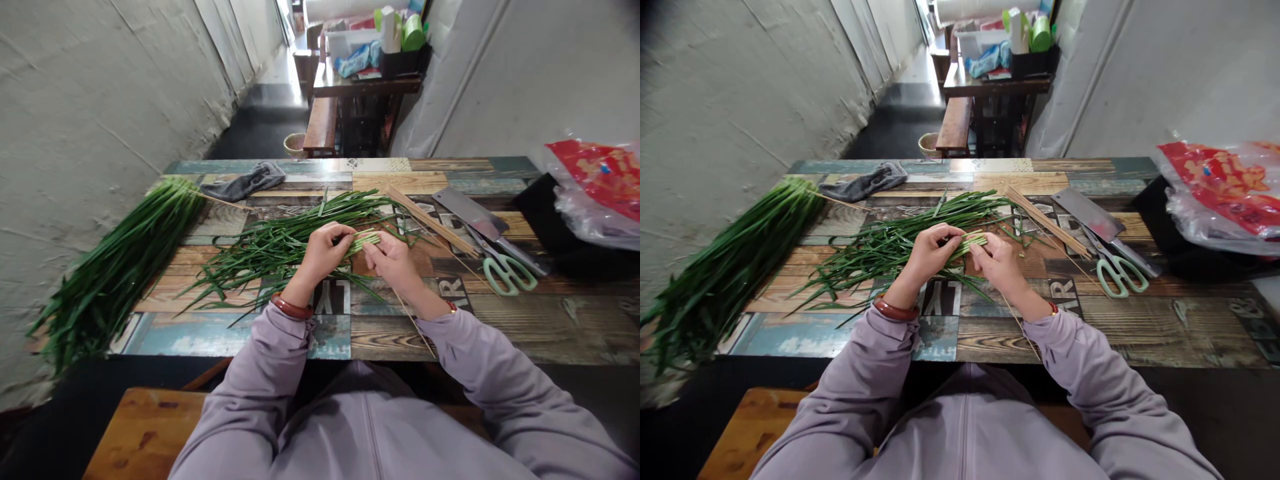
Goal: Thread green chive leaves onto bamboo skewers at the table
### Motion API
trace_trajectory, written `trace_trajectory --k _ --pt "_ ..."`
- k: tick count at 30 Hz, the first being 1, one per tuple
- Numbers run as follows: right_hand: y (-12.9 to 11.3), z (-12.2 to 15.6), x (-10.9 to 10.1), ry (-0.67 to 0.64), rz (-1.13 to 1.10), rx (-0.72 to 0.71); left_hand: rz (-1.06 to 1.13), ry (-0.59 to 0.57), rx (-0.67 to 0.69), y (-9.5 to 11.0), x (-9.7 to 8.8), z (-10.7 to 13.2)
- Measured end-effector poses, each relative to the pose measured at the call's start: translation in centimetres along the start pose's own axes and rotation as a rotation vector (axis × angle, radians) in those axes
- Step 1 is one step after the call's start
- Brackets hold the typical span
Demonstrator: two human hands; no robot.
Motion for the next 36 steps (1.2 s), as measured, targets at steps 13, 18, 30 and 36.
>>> trace_trajectory --k 13,18,30,36 --pt "0.57 -0.12 -0.08 0.0 0.001 -0.004 0.055 0.005 -0.03 -0.01 0.11 0.05" --pt "0.45 -0.1 -0.02 -0.006 -0.034 -0.006 0.072 0.01 -0.027 -0.08 0.12 0.01" --pt "0.14 -0.15 0.23 0.007 -0.062 -0.027 0.133 -0.001 -0.029 0.07 0.02 0.07" --pt "0.33 -0.11 0.26 0.011 -0.074 -0.041 0.173 0.0 -0.05 -0.07 0.07 0.03"
Point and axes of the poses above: each hand's wrist, its own z-axis away from the middle knuckle, its own x-axis out of the palm, y = z × x, the point moved 1 cm from there along -z, towards the middle knuckle, and after that the axes turned 5 degrees about -y, right-handed, at the moved point
